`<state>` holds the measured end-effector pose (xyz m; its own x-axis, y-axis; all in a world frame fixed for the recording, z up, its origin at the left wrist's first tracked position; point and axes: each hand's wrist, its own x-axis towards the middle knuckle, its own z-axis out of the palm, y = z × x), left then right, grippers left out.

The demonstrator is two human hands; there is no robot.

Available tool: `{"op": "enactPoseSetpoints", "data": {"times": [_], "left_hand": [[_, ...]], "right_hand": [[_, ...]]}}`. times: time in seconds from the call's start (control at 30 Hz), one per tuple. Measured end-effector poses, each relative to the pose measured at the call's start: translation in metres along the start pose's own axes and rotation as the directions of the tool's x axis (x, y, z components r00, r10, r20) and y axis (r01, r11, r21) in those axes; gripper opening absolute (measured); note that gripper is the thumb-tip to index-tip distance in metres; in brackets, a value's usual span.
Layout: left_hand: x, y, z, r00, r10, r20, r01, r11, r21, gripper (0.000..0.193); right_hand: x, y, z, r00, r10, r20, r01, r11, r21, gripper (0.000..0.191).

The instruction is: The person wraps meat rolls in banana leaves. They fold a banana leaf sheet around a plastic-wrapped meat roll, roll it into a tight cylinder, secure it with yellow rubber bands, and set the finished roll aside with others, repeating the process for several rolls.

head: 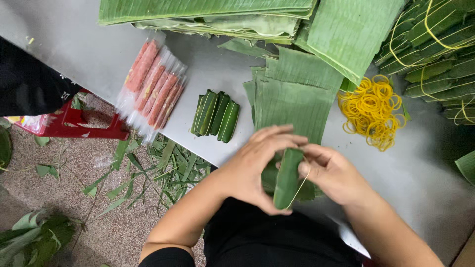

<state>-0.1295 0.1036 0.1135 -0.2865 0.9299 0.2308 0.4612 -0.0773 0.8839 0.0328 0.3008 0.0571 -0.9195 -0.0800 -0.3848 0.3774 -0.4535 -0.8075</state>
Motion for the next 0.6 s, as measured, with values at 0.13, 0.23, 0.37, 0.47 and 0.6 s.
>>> {"op": "enactPoseSetpoints", "data": {"times": [0.13,0.23,0.37,0.47,0.6], "left_hand": [[-0.020,0.001,-0.027,0.986,-0.003,0.165,-0.011,0.996,0.083,0.113],[-0.032,0.006,-0.045,0.975,-0.099,0.199,0.044,0.964,0.264,0.113],[-0.032,0.012,-0.066,0.946,-0.314,-0.086,0.303,0.755,0.581,0.103],[-0.039,0.003,-0.068,0.924,-0.325,-0.201,0.376,0.686,0.622,0.094],[-0.067,-0.035,-0.072,0.932,-0.183,-0.314,0.318,0.830,0.458,0.078]], "right_hand": [[0.009,-0.020,-0.003,0.982,0.119,0.146,-0.102,0.988,-0.113,0.036],[0.031,-0.042,0.004,0.971,0.178,0.161,-0.132,0.956,-0.264,0.032],[0.054,-0.068,0.024,0.998,-0.046,-0.040,0.011,0.788,-0.615,0.027],[0.060,-0.080,0.039,0.995,0.039,-0.094,-0.095,0.696,-0.712,0.029],[0.058,-0.080,0.052,0.976,-0.174,0.128,0.208,0.598,-0.774,0.030]]}}
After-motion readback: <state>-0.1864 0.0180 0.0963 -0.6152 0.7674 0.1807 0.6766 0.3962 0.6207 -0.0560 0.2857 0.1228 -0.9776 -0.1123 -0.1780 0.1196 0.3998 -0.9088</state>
